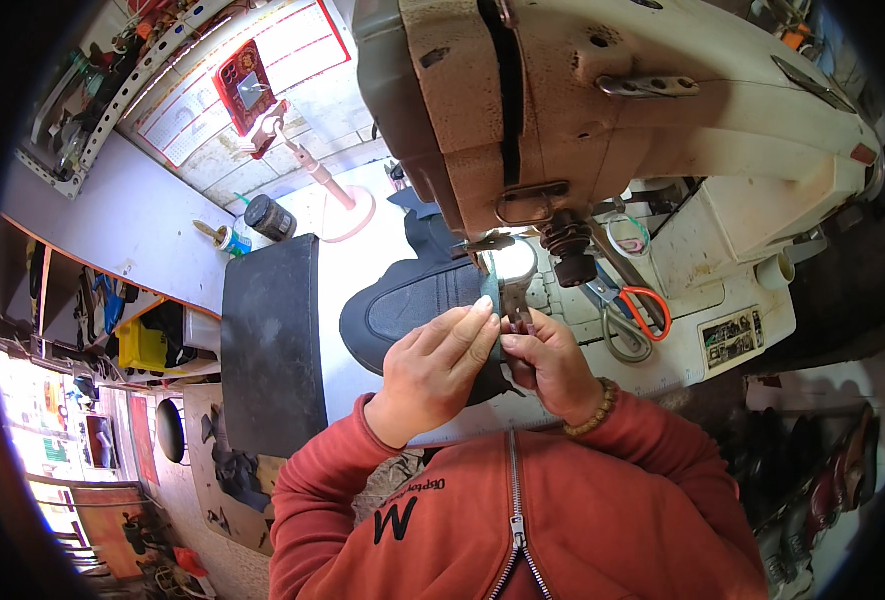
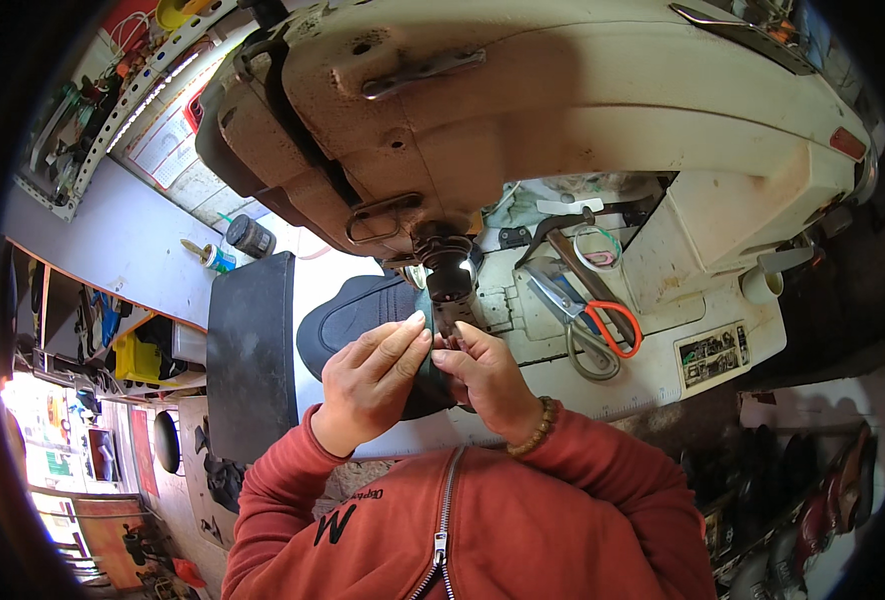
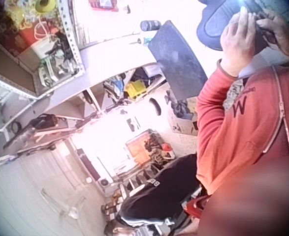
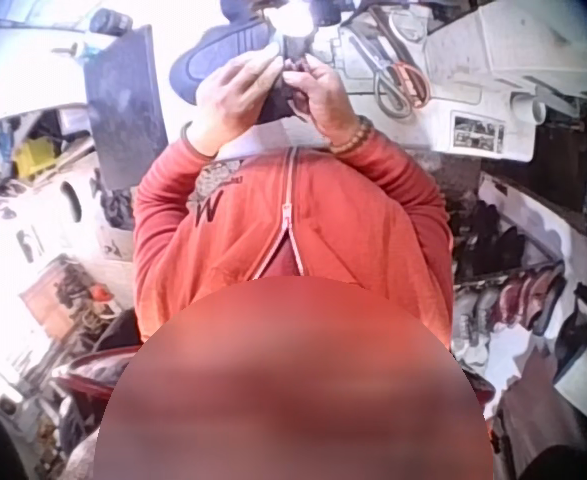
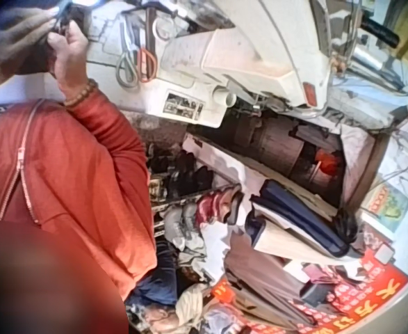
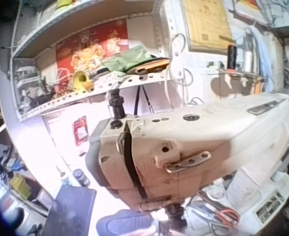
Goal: The person uses a sewing machine to stitch a dark fabric piece. They guide the material under the needle, adjust the fabric with both hands, and trim excess thread with scissors. The work continues with repeated feeding and trimming actions.
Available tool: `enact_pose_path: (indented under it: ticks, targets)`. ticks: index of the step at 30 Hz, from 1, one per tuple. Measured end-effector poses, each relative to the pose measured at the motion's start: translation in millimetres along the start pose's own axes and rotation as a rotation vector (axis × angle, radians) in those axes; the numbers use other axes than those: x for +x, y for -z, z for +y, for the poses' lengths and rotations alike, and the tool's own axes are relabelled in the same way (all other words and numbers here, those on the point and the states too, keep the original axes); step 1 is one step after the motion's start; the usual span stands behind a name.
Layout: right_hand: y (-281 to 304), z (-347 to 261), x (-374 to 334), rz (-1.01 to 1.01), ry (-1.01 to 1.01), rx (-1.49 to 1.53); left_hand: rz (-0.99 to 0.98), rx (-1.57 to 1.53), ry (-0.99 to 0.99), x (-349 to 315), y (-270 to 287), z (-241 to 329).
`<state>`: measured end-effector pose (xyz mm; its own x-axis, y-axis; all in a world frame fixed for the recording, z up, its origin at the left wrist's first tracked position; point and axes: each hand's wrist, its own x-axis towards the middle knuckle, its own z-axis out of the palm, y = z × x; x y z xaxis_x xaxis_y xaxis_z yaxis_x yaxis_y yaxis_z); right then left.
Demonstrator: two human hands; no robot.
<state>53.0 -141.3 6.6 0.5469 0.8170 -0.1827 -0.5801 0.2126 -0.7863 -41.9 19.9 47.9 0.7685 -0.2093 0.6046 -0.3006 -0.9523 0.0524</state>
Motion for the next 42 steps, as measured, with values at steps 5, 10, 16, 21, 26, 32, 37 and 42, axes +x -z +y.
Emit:
enact_pose_path:
  ticks: [5, 10, 16, 21, 26, 32, 37, 42]
  targets:
    - [13.0, -35.1, 7.6, 0.236, 0.716, -1.148, -0.023, 0.064, -0.020, 0.6, 3.1, -0.5]
    - [17.5, -55.1, 16.7, 0.259, 0.966, -1.660, -0.040, 0.084, -0.021, 0.5, 2.8, 0.5]
    - [15.2, -55.6, 22.8, 0.228, 0.993, -1.706, -0.057, 0.075, -0.048, -2.6, 1.6, -2.0]
    - [16.1, -53.6, 20.0, 0.226, 0.976, -1.708, -0.035, 0.064, -0.014, -4.9, -3.4, -0.3]
    - [16.1, -51.2, 20.7, 0.239, 0.993, -1.665, 0.025, 0.054, -0.015, -4.7, -6.9, -2.2]
    - [7.9, -60.7, 16.4, 0.207, 0.989, -1.717, 0.008, 0.038, -0.063, -2.0, -3.8, -6.2]
    - [-4.6, -75.3, 12.2, 0.142, 0.966, -1.797, -0.054, 0.039, -0.089, 1.0, -0.3, -6.6]
    - [-9.3, -78.5, 12.1, 0.119, 0.989, -1.817, -0.072, 0.043, -0.101, 2.3, -0.7, -7.6]
